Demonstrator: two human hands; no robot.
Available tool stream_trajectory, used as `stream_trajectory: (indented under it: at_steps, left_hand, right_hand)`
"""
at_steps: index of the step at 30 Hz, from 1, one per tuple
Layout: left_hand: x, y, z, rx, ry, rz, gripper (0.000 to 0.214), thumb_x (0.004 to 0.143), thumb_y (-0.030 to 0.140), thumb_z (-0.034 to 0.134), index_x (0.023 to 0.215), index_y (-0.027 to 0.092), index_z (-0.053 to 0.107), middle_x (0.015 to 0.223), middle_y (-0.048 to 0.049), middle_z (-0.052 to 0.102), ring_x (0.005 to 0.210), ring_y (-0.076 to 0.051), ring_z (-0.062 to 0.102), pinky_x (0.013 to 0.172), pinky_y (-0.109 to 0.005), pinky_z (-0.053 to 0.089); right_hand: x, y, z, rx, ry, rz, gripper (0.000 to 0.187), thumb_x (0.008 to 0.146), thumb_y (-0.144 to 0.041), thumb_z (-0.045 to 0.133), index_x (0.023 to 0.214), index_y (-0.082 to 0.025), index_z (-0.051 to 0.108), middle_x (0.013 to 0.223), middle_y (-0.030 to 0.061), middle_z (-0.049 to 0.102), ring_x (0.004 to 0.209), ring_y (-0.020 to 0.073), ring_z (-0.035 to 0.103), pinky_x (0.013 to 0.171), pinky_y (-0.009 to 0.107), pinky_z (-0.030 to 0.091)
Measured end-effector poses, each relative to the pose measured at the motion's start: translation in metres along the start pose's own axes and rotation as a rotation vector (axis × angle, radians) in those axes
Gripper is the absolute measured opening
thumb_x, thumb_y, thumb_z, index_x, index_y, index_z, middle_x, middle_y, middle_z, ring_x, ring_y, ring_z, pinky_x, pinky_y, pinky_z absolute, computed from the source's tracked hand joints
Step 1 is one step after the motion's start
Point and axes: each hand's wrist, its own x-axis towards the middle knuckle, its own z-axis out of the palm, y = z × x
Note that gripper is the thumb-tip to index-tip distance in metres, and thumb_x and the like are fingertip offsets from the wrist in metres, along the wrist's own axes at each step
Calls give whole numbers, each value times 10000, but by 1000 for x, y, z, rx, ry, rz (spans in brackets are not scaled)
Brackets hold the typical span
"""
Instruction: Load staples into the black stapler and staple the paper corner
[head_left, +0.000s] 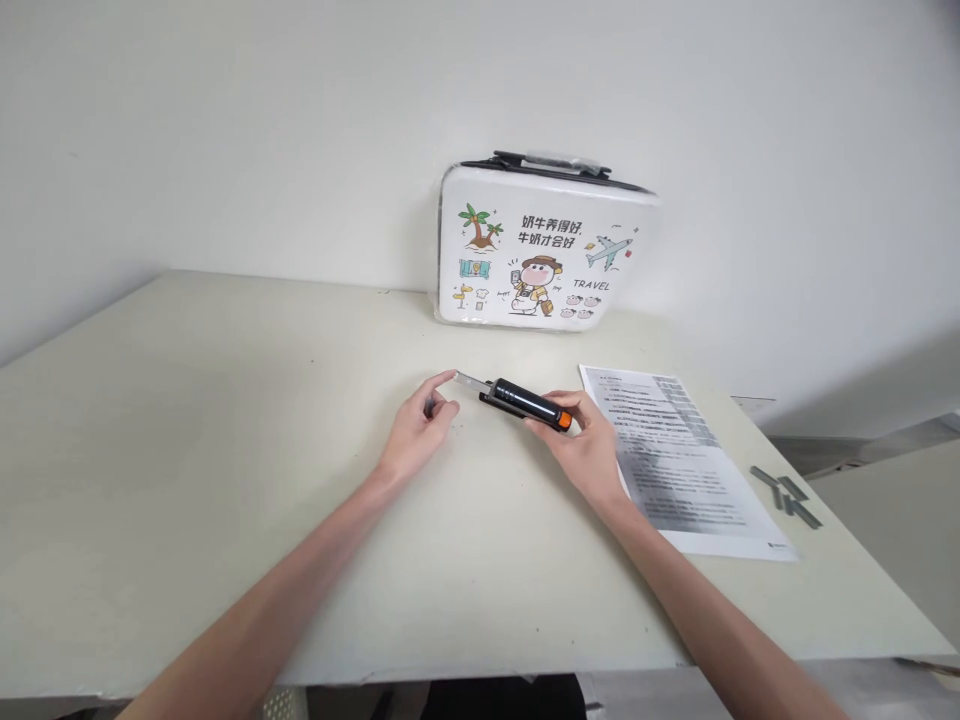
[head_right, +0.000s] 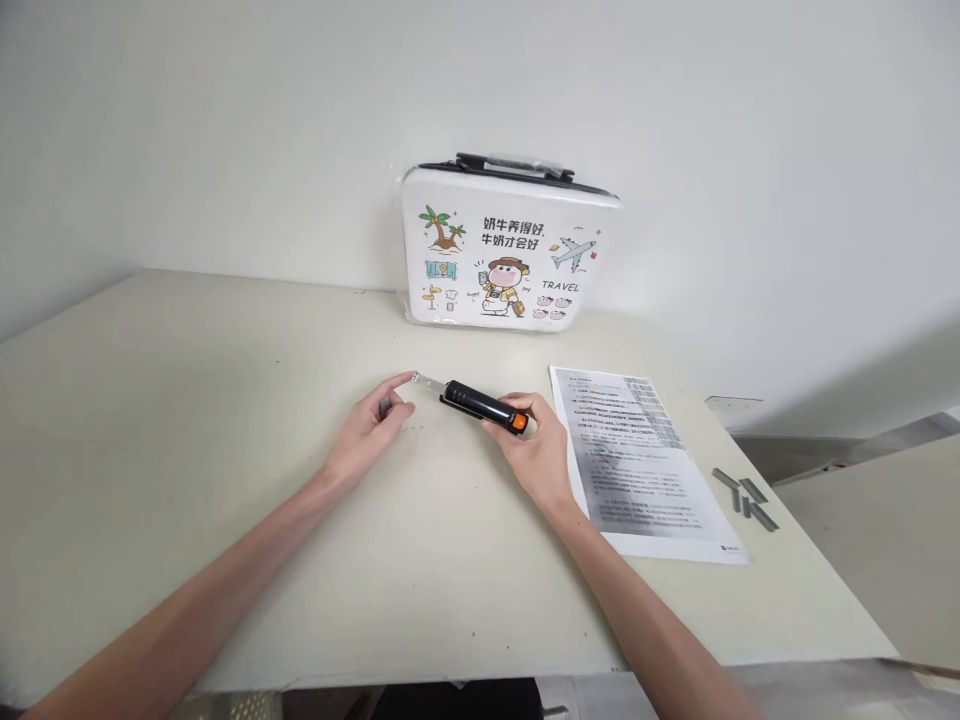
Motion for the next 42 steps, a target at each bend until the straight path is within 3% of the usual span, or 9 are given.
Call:
stream_trajectory:
  at_steps: [9, 14, 18, 23, 26, 30, 33, 37, 42]
  left_hand:
    - [-1, -14, 9, 227, -11, 149, 597, 891, 263, 539, 1460, 112, 638, 694, 60, 389, 629, -139, 431, 682, -272, 423]
    - [-7, -17, 18, 462, -61, 304, 515, 891, 192, 529, 1369, 127, 710, 803, -8, 552, 689, -169, 546, 722, -310, 466]
    - [-10, -17, 14, 517, 51, 270, 528, 928, 184, 512, 1432, 122, 655, 841, -28, 592, 718, -188, 575, 751, -329, 490]
    - [-7, -15, 11, 398, 75, 256, 459, 912, 169, 537, 1348, 158, 680, 733, 32, 510, 660, -160, 519, 732, -301, 463]
    - [-5, -13, 14, 238, 70, 194, 298, 871, 174, 569, 1148, 188, 679, 655, 78, 407, 574, -131, 453, 646, -268, 407]
    - [-5, -10, 19, -12, 56, 78, 148, 799, 191, 609, 932, 228, 557, 630, 98, 376, 538, -113, 404, 563, -246, 322]
    - [-6, -8, 22, -130, 4, 77, 128, 788, 224, 607, 801, 233, 479, 647, 83, 385, 574, -109, 397, 562, -243, 308]
    - [-7, -6, 25, -177, -35, 110, 277, 801, 265, 592, 672, 231, 349, 631, 73, 352, 573, -99, 335, 557, -251, 267]
    - [-8, -4, 23, -321, -113, 16, 386, 805, 311, 679, 654, 230, 332, 579, 87, 305, 531, -86, 270, 538, -265, 202]
  right_hand:
    - [-3, 2, 4, 49, -93, 115, 283, 777, -356, 847, 974, -248, 675, 1060, 42, 750, 927, 232, 667, 856, 380, 493]
    - [-5, 1, 9, 40, -123, 120, 330, 774, -409, 856, 994, -249, 669, 1021, 40, 754, 897, 235, 669, 822, 370, 497]
    - [-4, 1, 12, 17, -112, 155, 397, 763, -482, 856, 1017, -240, 670, 986, 50, 760, 888, 251, 682, 821, 384, 517]
    - [-3, 4, 10, -60, -124, 106, 389, 806, -507, 823, 1042, -235, 675, 977, 49, 746, 892, 250, 663, 823, 385, 519]
    - [-3, 3, 8, -122, -127, 73, 373, 825, -506, 807, 1045, -235, 677, 973, 52, 744, 878, 253, 653, 797, 386, 517]
    - [-5, 2, 9, -161, -114, 55, 371, 839, -519, 788, 1040, -232, 666, 984, 69, 756, 875, 264, 660, 786, 395, 520]
    - [0, 5, 15, -177, -115, 31, 370, 839, -516, 779, 1036, -232, 649, 975, 66, 751, 875, 262, 659, 808, 399, 519]
    - [26, 10, 40, -189, -171, -30, 349, 829, -505, 762, 1005, -241, 618, 943, 43, 735, 845, 245, 643, 817, 386, 506]
    - [72, 9, 95, -142, -282, -144, 381, 823, -562, 723, 989, -242, 599, 928, 31, 723, 839, 226, 629, 822, 369, 501]
